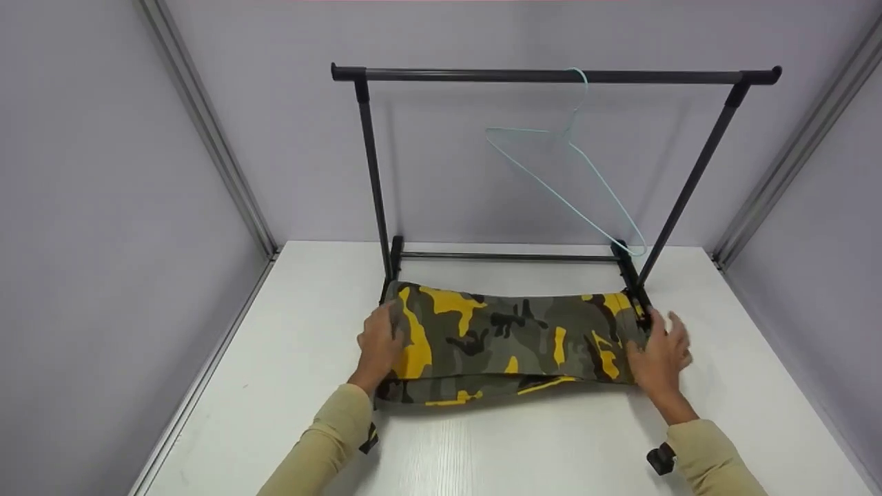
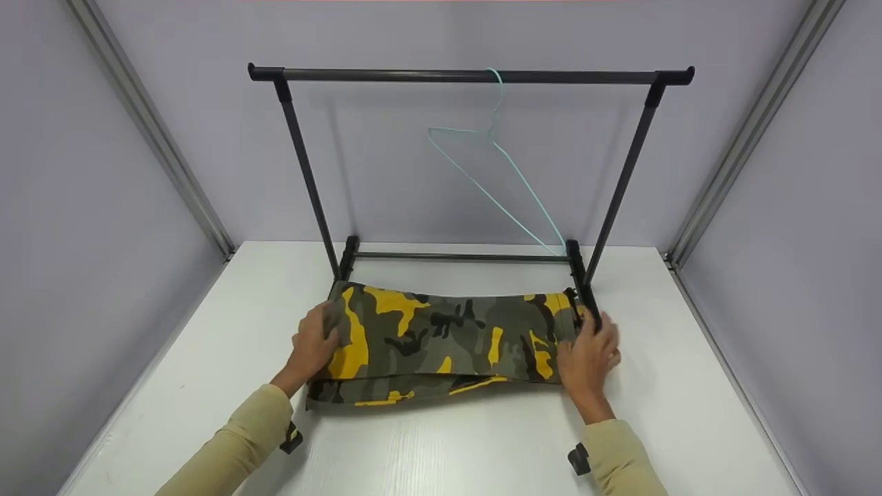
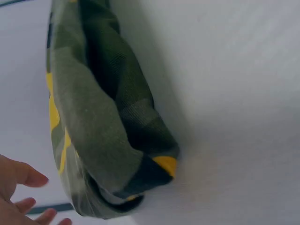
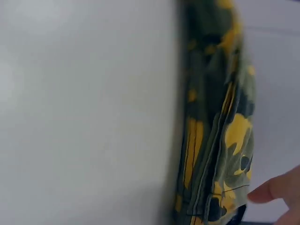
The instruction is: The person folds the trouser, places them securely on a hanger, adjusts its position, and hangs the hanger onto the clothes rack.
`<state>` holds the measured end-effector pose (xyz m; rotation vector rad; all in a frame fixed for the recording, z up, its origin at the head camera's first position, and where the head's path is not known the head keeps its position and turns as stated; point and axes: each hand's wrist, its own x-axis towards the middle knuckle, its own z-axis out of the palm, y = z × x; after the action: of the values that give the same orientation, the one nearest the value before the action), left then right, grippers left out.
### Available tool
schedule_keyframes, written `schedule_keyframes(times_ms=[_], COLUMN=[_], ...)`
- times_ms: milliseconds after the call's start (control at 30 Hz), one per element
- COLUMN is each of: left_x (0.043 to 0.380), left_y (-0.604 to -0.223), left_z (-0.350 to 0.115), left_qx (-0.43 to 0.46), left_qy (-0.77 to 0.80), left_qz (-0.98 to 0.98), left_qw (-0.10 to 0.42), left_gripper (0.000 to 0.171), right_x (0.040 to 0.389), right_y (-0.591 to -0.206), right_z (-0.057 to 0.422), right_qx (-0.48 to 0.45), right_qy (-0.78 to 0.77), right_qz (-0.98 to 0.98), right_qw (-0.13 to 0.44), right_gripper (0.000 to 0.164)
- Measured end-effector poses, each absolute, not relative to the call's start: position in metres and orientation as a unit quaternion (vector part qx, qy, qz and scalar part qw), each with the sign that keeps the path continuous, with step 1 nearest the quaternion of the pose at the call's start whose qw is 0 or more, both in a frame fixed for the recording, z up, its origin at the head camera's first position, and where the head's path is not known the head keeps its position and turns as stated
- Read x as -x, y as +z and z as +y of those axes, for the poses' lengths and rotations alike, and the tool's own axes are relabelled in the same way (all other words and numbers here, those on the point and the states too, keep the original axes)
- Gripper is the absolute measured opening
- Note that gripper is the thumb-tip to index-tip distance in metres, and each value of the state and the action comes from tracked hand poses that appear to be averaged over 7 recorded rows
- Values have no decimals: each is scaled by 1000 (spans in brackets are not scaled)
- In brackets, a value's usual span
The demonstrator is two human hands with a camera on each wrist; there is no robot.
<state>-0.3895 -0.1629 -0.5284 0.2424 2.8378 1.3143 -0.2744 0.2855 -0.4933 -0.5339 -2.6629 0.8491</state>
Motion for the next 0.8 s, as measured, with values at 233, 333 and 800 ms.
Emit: schedule_keyframes(times_ms=[233, 333, 800], left_x=[402, 402, 394], left_y=[-546, -552, -566], left_z=[-115, -93, -77], left_qx=[-245, -288, -262], left_qy=[289, 243, 186], left_qz=[925, 925, 940], left_qw=[9, 49, 112], left_gripper=[52, 60, 72], right_x=[301, 316, 332], right_y=[-509, -516, -538], right_z=[235, 209, 197], right_qx=[-60, -114, -101], right_qy=[193, 154, 126], right_qz=[-977, -980, -985], right_qw=[61, 46, -56], right_gripper=[60, 58, 63])
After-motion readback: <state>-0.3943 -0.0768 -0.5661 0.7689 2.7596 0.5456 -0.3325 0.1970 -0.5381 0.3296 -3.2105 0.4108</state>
